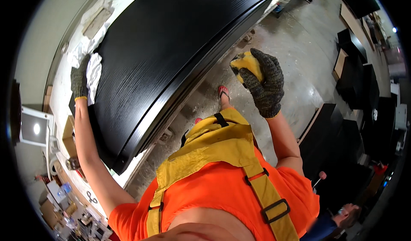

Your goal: Cleaning and polishing black wooden furniture panels using a liquid solution and a cloth.

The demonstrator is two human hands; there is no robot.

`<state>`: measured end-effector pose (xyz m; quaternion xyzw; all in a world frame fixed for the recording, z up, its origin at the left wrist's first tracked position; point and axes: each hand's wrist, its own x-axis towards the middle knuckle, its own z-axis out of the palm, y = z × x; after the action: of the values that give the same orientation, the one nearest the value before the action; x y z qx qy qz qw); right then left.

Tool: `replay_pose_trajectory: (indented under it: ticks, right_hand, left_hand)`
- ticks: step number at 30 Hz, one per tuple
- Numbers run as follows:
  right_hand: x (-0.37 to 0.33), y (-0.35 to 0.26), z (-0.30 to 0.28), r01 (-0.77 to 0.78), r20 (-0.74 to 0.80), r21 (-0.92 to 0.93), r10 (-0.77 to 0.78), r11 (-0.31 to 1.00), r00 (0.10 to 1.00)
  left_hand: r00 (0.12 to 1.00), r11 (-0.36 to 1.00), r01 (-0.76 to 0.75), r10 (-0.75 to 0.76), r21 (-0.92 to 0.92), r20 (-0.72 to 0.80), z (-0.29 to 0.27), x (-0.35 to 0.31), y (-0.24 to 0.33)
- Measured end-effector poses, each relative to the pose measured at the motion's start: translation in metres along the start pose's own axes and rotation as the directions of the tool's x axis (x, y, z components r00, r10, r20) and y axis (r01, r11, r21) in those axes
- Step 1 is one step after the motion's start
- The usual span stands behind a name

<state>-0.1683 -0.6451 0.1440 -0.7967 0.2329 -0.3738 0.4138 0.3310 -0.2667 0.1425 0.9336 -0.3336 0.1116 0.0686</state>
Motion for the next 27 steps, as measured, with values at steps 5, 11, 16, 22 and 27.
replay_pose_trajectory:
  ticks: [5, 11, 16, 22, 27]
  right_hand:
    - [0.008, 0.013, -0.017, 0.031, -0.040, -0.056, -0.033, 0.998, 0.999]
    - [0.058, 0.027, -0.019, 0.194, -0.098, 0.011, -0.192, 0.981, 0.977]
    - [0.096, 0.041, 0.007, 0.389, -0.041, -0.035, -0.391, 0.920, 0.920]
    - [0.101, 0.028, 0.038, 0.557, 0.043, -0.285, -0.570, 0.780, 0.820]
    - [0.081, 0.017, 0.048, 0.586, 0.077, -0.297, -0.593, 0.754, 0.802]
  left_hand:
    - [0.922, 0.907, 0.366, -0.384, -0.211, -0.055, -0.008, -0.012, 0.025]
    - [0.848, 0.801, 0.487, -0.529, -0.349, -0.033, -0.027, -0.028, 0.065]
    - [0.881, 0.819, 0.429, -0.473, -0.380, -0.024, -0.033, -0.032, 0.076]
    - [0.891, 0.864, 0.398, -0.444, -0.307, -0.092, -0.031, -0.033, 0.077]
    - [0.928, 0.917, 0.368, -0.373, -0.152, -0.006, -0.023, -0.026, 0.063]
